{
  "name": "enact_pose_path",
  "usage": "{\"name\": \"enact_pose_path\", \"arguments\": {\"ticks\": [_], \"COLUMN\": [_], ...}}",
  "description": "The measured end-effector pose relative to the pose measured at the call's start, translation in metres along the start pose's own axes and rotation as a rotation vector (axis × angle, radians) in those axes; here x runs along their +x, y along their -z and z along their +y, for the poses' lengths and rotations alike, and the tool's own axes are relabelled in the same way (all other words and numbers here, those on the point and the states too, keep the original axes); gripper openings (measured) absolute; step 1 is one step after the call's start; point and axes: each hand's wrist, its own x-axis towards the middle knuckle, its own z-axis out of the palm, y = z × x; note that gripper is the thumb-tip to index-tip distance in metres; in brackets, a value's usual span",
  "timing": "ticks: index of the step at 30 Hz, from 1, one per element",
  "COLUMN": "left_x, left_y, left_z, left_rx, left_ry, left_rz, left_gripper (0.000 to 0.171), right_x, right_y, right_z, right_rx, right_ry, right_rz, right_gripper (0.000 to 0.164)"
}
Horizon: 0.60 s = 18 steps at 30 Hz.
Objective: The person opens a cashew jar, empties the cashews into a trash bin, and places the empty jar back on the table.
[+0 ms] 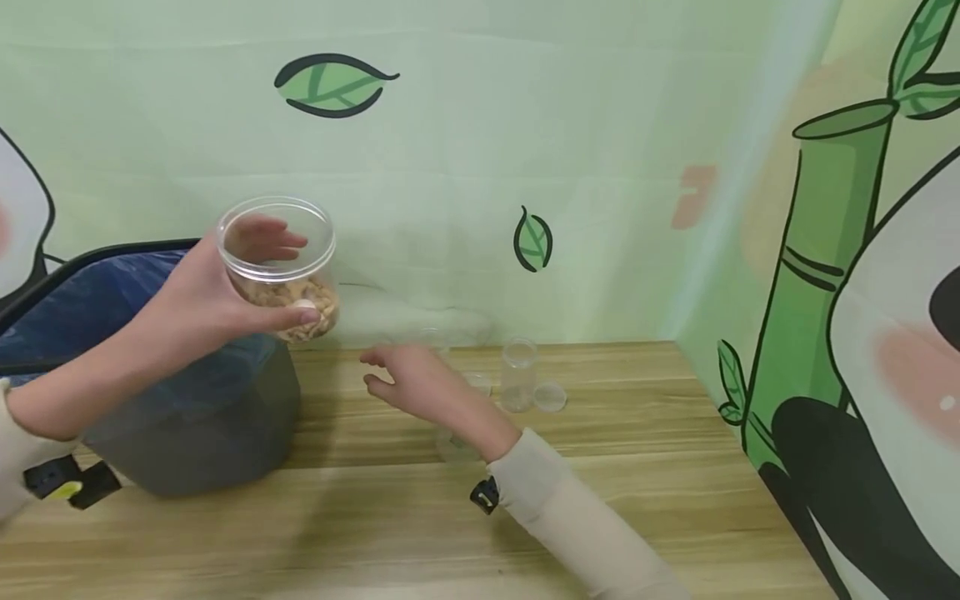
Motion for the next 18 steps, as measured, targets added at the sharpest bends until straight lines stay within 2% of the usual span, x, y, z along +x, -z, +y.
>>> {"name": "enact_pose_path", "arguments": {"ticks": [5, 10, 14, 18], "left_x": [0.003, 0.007, 0.012, 0.017], "left_y": [0.021, 0.039, 0.053, 0.067], "left_z": [-0.002, -0.008, -0.015, -0.020], "left_rx": [0.010, 0.044, 0.059, 0.088], "left_ry": [-0.009, 0.028, 0.047, 0.054], "left_rz": [0.050, 0.088, 0.118, 0.148], "left_gripper": [0.088, 0.090, 0.091, 0.091], "right_x": [0.010, 0.018, 0.027, 0.040], "right_y": [0.003, 0.008, 0.012, 0.016], "right_z": [-0.013, -0.023, -0.031, -0.041], "right_rx": [0.016, 0.015, 0.070, 0.161], "right_ry": [-0.025, -0.004, 0.040, 0.045], "right_rz": [-0.034, -0.061, -0.064, -0.065], "right_gripper": [0.031, 0.031, 0.029, 0.027]}}
